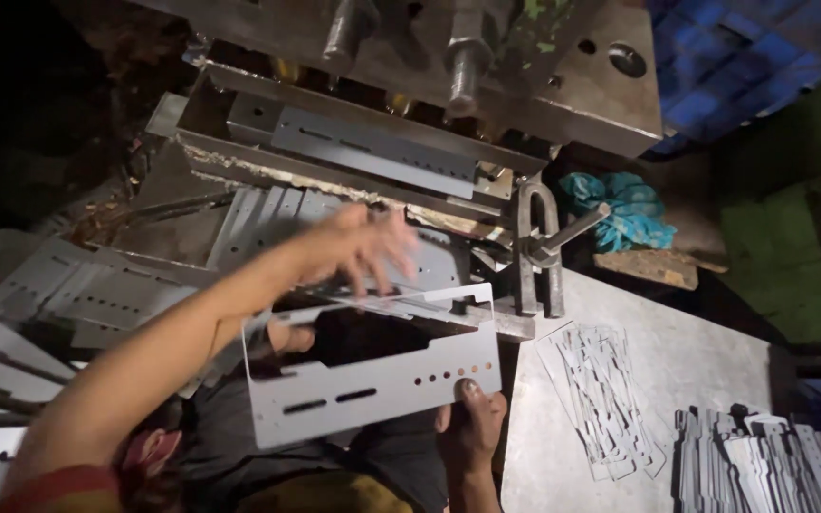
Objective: The person places metal plates into a press machine, removes the stamped pieces, and peels away the scrap metal frames. The person then stacks the finished plates and the scrap frames into separate piles, repeating the process.
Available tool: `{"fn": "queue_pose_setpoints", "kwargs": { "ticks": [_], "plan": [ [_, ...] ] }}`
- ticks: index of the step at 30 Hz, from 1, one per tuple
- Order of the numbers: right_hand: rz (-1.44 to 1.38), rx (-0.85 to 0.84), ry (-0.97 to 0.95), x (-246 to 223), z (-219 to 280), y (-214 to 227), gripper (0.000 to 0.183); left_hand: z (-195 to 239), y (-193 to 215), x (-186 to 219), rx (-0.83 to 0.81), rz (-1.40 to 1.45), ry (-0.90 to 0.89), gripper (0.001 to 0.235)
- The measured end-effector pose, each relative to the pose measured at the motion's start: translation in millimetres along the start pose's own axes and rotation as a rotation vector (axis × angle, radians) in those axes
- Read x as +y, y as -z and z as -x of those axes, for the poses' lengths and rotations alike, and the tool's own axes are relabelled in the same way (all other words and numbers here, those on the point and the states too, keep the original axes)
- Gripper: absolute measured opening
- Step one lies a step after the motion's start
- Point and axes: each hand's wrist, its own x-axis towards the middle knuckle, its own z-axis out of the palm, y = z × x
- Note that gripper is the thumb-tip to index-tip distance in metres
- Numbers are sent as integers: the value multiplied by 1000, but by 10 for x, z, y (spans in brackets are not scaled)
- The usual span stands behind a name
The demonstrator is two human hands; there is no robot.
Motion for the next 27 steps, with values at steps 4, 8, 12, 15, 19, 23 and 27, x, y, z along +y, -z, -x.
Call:
{"fn": "queue_pose_setpoints", "kwargs": {
  "ticks": [4,8,12,15,19,23,27],
  "plan": [
    [-79,62,59,-49,-128,66,36,478,-359,-89,-379,-45,191,78],
    [32,23,5,-163,-380,137,41,682,-391,-349,-671,116,82,80],
    [203,7,-150,-273,-631,-6,32,867,-463,-611,-509,252,82,73],
    [135,-63,-147,-285,-752,-56,22,1082,-448,-722,-302,354,-68,64],
    [171,-99,-120,-474,-912,-452,25,1460,-348,-643,269,336,-192,53],
    [238,-102,-102,-403,-1504,-883,29,1706,-148,-633,601,333,-184,50],
    [155,-107,-119,-145,-1894,-870,22,1614,-39,-591,557,465,-501,57]
  ]
}}
